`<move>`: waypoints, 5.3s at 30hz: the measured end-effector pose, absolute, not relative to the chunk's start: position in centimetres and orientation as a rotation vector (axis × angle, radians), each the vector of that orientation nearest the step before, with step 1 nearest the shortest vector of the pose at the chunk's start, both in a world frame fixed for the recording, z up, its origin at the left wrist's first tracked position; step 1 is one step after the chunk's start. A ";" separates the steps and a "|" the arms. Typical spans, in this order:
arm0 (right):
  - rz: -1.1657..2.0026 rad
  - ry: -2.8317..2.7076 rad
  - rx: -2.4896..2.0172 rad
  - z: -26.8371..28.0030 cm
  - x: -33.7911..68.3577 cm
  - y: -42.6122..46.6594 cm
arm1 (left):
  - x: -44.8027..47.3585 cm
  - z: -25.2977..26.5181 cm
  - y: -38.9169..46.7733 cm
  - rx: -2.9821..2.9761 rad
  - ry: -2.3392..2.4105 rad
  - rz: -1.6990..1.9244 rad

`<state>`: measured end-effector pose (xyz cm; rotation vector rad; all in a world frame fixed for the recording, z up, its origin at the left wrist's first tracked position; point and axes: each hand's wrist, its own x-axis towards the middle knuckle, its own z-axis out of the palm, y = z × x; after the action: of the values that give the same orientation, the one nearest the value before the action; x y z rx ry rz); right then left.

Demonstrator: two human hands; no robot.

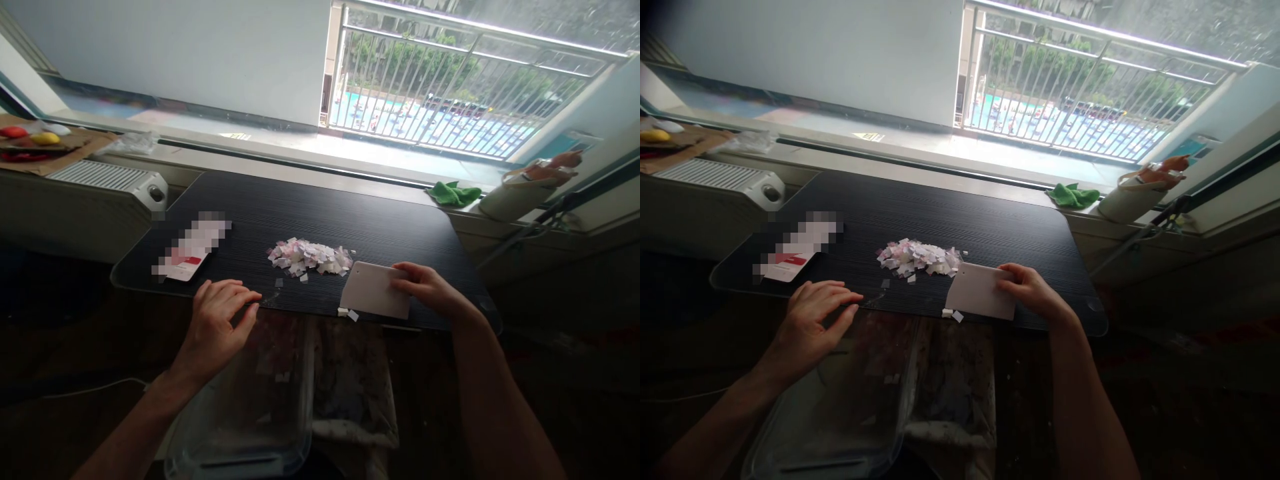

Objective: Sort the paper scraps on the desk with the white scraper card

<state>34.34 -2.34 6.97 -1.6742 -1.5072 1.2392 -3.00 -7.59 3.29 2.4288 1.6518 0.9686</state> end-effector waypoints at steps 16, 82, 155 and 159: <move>1.032 -1.518 -1.662 8.5 33.1 -5.6 | -2.5 3.4 -7.7 2.414 1.659 0.968; 1.161 -1.436 -1.748 7.6 33.7 -3.5 | -2.0 3.2 -7.9 2.518 1.703 0.810; 1.000 -1.478 -1.768 4.6 25.6 -3.8 | -2.1 2.8 -8.9 2.366 1.774 0.750; 1.104 -1.457 -1.705 4.6 25.0 -3.5 | -2.0 2.5 -8.9 2.373 1.761 0.736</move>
<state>25.02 -3.52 4.58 -1.7054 -1.4568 1.1039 -2.01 -8.87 2.53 2.3729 1.7613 0.7357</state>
